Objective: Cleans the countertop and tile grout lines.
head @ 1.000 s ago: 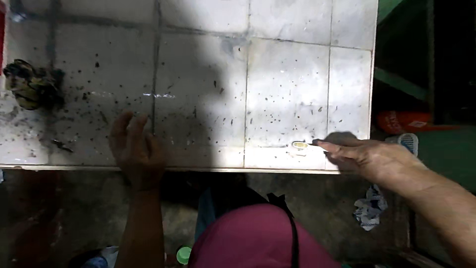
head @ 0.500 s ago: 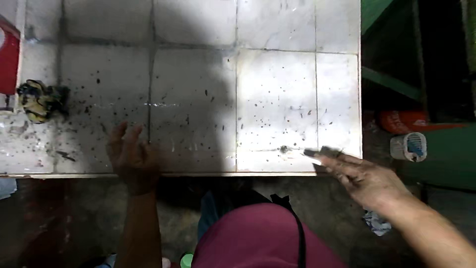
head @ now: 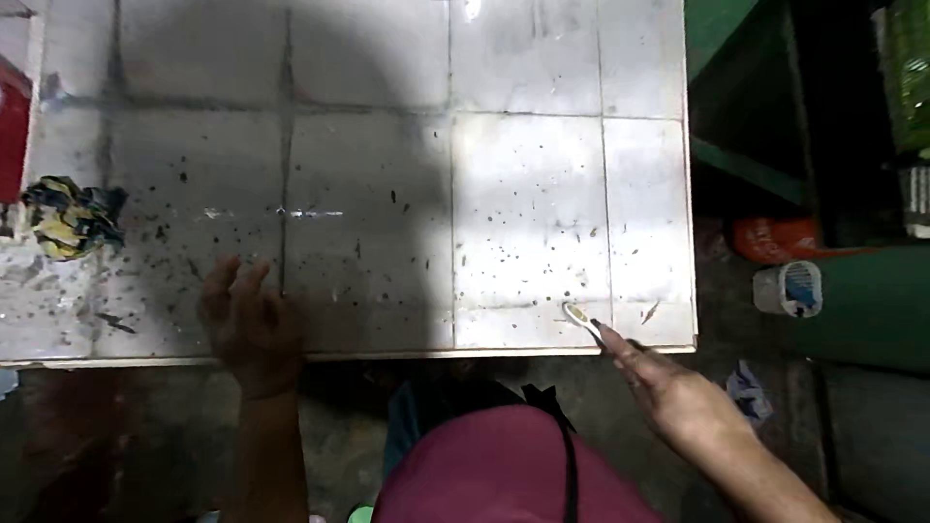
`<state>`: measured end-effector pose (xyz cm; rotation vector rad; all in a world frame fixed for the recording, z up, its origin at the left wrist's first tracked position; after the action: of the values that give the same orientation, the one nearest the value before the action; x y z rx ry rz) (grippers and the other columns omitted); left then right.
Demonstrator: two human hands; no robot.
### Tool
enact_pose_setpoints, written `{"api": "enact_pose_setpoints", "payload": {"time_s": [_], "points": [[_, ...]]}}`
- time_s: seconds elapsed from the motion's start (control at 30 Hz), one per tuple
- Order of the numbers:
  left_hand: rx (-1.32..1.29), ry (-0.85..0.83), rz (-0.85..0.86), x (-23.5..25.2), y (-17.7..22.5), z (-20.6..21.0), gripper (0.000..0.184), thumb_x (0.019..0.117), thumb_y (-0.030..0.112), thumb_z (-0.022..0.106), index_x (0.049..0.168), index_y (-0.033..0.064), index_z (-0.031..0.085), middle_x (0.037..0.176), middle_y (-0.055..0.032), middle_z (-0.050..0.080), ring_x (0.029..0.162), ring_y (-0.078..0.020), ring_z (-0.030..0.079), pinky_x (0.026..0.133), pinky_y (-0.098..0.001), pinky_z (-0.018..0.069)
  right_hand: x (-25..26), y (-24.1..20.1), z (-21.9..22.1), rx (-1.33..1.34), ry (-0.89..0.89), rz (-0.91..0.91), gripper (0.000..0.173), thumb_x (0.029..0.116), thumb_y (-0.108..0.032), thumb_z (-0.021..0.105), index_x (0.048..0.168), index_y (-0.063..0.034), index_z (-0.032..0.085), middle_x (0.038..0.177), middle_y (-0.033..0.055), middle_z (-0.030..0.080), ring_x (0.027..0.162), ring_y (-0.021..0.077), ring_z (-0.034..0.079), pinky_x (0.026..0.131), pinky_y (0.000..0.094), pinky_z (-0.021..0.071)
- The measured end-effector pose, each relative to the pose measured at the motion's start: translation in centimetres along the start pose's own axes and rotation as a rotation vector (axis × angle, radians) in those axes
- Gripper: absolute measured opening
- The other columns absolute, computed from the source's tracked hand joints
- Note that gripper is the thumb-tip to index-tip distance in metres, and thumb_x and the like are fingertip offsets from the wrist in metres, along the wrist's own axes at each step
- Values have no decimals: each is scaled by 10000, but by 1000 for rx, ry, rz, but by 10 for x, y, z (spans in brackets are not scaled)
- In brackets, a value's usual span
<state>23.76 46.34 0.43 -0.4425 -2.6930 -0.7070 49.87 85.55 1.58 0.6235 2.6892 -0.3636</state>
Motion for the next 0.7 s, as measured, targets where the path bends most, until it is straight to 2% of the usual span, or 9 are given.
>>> {"api": "enact_pose_setpoints", "payload": {"time_s": [0.07, 0.2, 0.27, 0.33, 0.4, 0.47, 0.57, 0.63, 0.7], "points": [[19, -9, -13, -1, 0, -1, 348, 1040, 151, 507, 1342, 33, 635, 1464, -266, 528, 1403, -393, 483, 1175, -459, 382, 2, -5, -1, -68, 18, -8, 581, 1055, -113, 559, 1560, -381, 455, 1098, 209, 736, 779, 458, 723, 593, 641, 551], [-10, 14, 8, -2, 3, -3, 341, 1042, 140, 503, 1335, 23, 633, 1455, -279, 524, 1394, -395, 483, 1172, -460, 380, 52, -22, -23, -154, -59, 96, 570, 1103, -190, 475, 1603, -426, 338, 1208, 210, 701, 896, 471, 713, 689, 648, 549], [-11, -4, 10, 0, 3, -4, 346, 1044, 134, 500, 1348, 27, 625, 1457, -286, 517, 1391, -405, 482, 1168, -467, 382, 42, -25, -21, -127, -24, 99, 571, 1097, -171, 491, 1607, -389, 356, 1196, 209, 710, 894, 465, 719, 695, 643, 557], [-5, -4, 20, 1, 2, -2, 344, 1041, 131, 505, 1348, 32, 625, 1453, -285, 521, 1381, -409, 489, 1161, -464, 387, 13, -20, -11, -102, 28, 91, 540, 1086, -147, 512, 1587, -329, 423, 1096, 220, 736, 796, 468, 723, 633, 644, 557], [-3, 18, 42, -3, 0, -1, 335, 1038, 127, 513, 1341, 49, 632, 1448, -266, 529, 1377, -380, 499, 1156, -445, 395, -4, -12, -1, -112, -3, 144, 527, 1093, -161, 497, 1585, -336, 426, 1035, 225, 740, 764, 469, 716, 631, 645, 552], [-15, 40, 51, -2, 1, -1, 332, 1034, 121, 519, 1332, 45, 642, 1445, -264, 533, 1380, -369, 499, 1160, -435, 395, 10, -15, -3, -125, -62, 174, 511, 1111, -217, 460, 1601, -345, 387, 1082, 229, 732, 823, 481, 717, 663, 657, 551], [-44, 25, 51, 0, 5, -3, 319, 1040, 108, 522, 1325, 26, 640, 1450, -273, 524, 1387, -381, 488, 1173, -429, 382, 36, -24, -14, -128, -139, 239, 535, 1125, -244, 413, 1617, -420, 303, 1201, 206, 707, 957, 467, 707, 758, 658, 540], [-52, 10, 47, 3, 7, -3, 322, 1041, 105, 518, 1325, 14, 639, 1445, -277, 525, 1373, -384, 495, 1164, -435, 386, 23, -27, -13, -140, -68, 196, 528, 1115, -222, 446, 1614, -366, 349, 1120, 214, 730, 852, 464, 724, 686, 649, 560], [-44, -24, 33, 2, 6, -2, 342, 1045, 116, 506, 1341, -5, 627, 1458, -291, 508, 1380, -406, 487, 1162, -463, 390, -3, -22, -7, -166, -54, 222, 537, 1101, -203, 486, 1601, -366, 380, 1020, 223, 740, 770, 466, 716, 636, 639, 552]]}}
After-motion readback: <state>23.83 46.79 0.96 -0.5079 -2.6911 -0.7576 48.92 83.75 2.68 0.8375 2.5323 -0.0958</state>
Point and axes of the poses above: each hand's wrist, its own x-axis towards the middle knuckle, its own z-axis out of the palm, y = z × x, the point moved 9 cm from there along x, towards the middle knuckle
